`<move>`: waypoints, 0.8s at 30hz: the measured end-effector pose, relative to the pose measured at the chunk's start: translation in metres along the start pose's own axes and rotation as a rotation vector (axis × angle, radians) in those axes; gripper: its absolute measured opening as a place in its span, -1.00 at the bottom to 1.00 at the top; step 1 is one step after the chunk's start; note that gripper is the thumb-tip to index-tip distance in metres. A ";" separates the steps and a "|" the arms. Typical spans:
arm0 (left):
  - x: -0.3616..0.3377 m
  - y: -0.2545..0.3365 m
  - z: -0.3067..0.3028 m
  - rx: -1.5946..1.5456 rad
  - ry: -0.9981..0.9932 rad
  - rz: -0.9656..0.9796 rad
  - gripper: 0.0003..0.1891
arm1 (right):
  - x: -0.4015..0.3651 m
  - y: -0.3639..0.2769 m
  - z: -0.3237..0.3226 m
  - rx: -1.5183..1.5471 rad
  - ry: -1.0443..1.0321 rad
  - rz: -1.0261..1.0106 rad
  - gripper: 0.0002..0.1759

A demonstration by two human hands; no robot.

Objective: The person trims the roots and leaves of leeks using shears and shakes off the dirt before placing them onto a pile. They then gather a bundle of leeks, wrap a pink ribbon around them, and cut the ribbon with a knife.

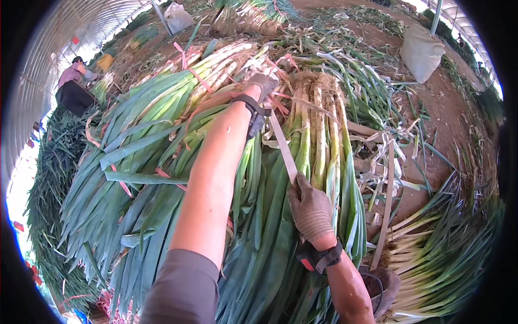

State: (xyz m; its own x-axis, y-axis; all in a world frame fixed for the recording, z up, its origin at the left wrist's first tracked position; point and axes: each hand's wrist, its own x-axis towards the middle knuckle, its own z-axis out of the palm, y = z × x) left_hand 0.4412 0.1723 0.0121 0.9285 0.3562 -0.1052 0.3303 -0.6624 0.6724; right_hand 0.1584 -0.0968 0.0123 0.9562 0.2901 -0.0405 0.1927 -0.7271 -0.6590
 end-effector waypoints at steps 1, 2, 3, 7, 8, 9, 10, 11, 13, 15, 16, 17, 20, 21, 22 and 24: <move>-0.001 -0.001 0.000 -0.049 -0.034 -0.019 -0.43 | 0.001 -0.001 0.000 -0.002 -0.007 0.015 -0.58; -0.013 0.006 -0.004 -0.097 -0.067 -0.039 -0.43 | 0.001 -0.006 -0.004 -0.017 -0.028 0.039 -0.57; -0.024 0.007 -0.004 -0.157 -0.036 -0.001 -0.49 | 0.003 -0.007 -0.004 -0.011 -0.032 0.035 -0.56; -0.063 0.009 -0.018 0.315 -0.018 0.149 -0.43 | 0.012 -0.003 0.007 -0.034 0.006 -0.076 -0.61; -0.074 0.008 -0.023 0.275 -0.061 0.165 -0.39 | 0.024 -0.004 0.010 -0.054 -0.001 -0.098 -0.63; -0.085 0.010 -0.026 0.054 -0.198 0.230 -0.45 | 0.037 -0.005 0.012 -0.074 -0.009 -0.116 -0.64; -0.097 0.012 -0.029 -0.167 -0.339 0.292 -0.51 | 0.049 -0.008 0.014 -0.078 0.053 -0.069 -0.67; -0.116 0.011 -0.029 -0.390 -0.481 0.339 -0.57 | 0.058 -0.010 0.018 -0.080 0.105 -0.017 -0.69; -0.215 0.075 -0.064 -0.137 -0.613 0.596 -0.73 | 0.085 -0.005 0.022 -0.078 0.131 0.031 -0.69; -0.223 0.080 -0.076 -0.015 -0.262 1.070 -0.74 | 0.081 -0.001 0.020 -0.048 0.137 0.054 -0.67; -0.222 0.082 -0.108 0.165 0.046 1.262 -0.74 | 0.070 0.019 0.026 0.117 0.211 -0.046 -0.65; -0.229 0.085 -0.159 0.147 0.208 0.916 -0.76 | 0.039 0.015 -0.001 0.121 0.138 -0.061 -0.66; -0.213 0.028 -0.347 -0.914 0.365 0.705 -0.77 | -0.047 0.036 -0.045 0.347 -0.030 -0.012 -0.62; -0.270 0.034 -0.366 -0.904 0.369 0.623 -0.54 | -0.077 0.040 -0.056 0.400 -0.031 -0.014 -0.59; -0.331 0.043 -0.384 -0.894 0.371 0.542 -0.20 | -0.106 0.037 -0.068 0.404 0.001 -0.006 -0.58; -0.357 0.020 -0.380 -0.392 0.637 0.517 -0.64 | -0.163 0.032 -0.089 0.437 0.003 0.018 -0.59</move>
State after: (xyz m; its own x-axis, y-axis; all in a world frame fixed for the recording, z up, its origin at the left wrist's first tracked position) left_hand 0.0518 0.2822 0.3420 0.6366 0.4507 0.6258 -0.2912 -0.6110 0.7362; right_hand 0.0283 -0.2228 0.0653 0.9594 0.2770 -0.0529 0.0649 -0.3997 -0.9143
